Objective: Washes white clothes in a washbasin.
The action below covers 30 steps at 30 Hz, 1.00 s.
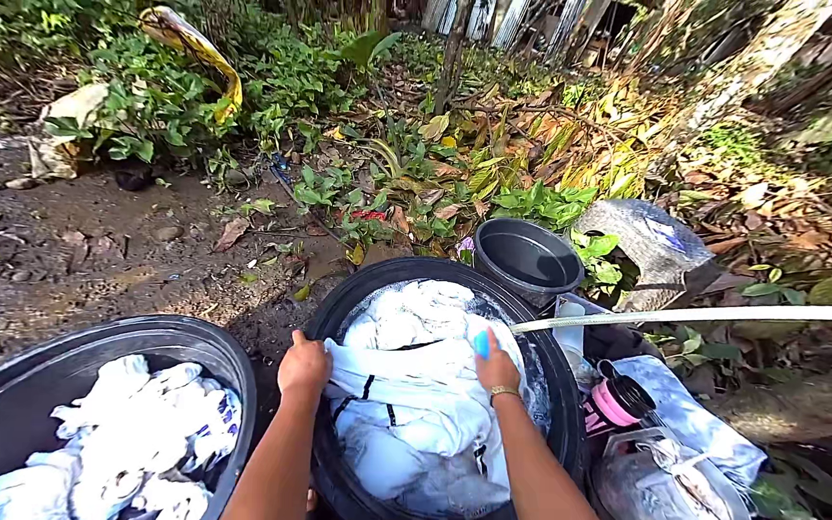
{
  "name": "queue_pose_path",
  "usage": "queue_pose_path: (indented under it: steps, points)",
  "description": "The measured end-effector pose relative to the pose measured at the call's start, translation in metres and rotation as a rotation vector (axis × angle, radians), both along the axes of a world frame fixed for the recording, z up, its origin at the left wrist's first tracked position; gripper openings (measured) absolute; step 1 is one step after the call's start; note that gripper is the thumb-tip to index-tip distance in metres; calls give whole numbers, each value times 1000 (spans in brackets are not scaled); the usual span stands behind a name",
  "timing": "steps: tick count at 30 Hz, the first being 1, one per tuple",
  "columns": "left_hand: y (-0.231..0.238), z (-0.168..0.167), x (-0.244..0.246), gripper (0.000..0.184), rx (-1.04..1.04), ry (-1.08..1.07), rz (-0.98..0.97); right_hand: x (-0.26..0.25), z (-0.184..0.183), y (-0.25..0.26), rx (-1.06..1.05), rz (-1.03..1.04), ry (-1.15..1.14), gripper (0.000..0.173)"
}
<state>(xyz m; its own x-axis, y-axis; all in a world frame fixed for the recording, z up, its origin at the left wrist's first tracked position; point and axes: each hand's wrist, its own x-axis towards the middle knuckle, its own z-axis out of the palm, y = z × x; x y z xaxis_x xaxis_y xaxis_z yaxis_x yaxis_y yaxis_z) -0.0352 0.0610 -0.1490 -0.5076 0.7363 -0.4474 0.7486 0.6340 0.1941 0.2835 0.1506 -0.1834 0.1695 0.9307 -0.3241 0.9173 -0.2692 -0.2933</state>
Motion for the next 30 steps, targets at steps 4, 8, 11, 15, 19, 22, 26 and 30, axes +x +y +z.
queue_pose_path:
  steps: [4, 8, 11, 15, 19, 22, 26, 30]
  points:
    - [-3, -3, 9, 42, 74, 193, -103, 14, 11, -13, 400, -419, 309, 79]
    - [3, -17, 35, 57, 352, 186, -215, 24, -20, -33, 251, -559, 295, 70]
    - [23, -32, 63, 42, 255, -69, -397, 30, -51, -44, 90, -530, 268, 73]
    - [34, -55, 81, 42, 88, -188, -423, 33, -57, -36, -14, -512, 337, 70]
    - [39, -59, 82, 46, 91, -167, -392, 39, -59, -26, 101, -637, 617, 47]
    - [43, -51, 84, 42, 84, -152, -371, 34, -51, -20, 211, -638, 698, 39]
    - [43, -48, 87, 31, 163, -132, -414, 25, -21, -17, 196, -521, 621, 42]
    - [38, -59, 81, 22, 414, -368, -443, 16, -1, -16, 248, -387, 602, 45]
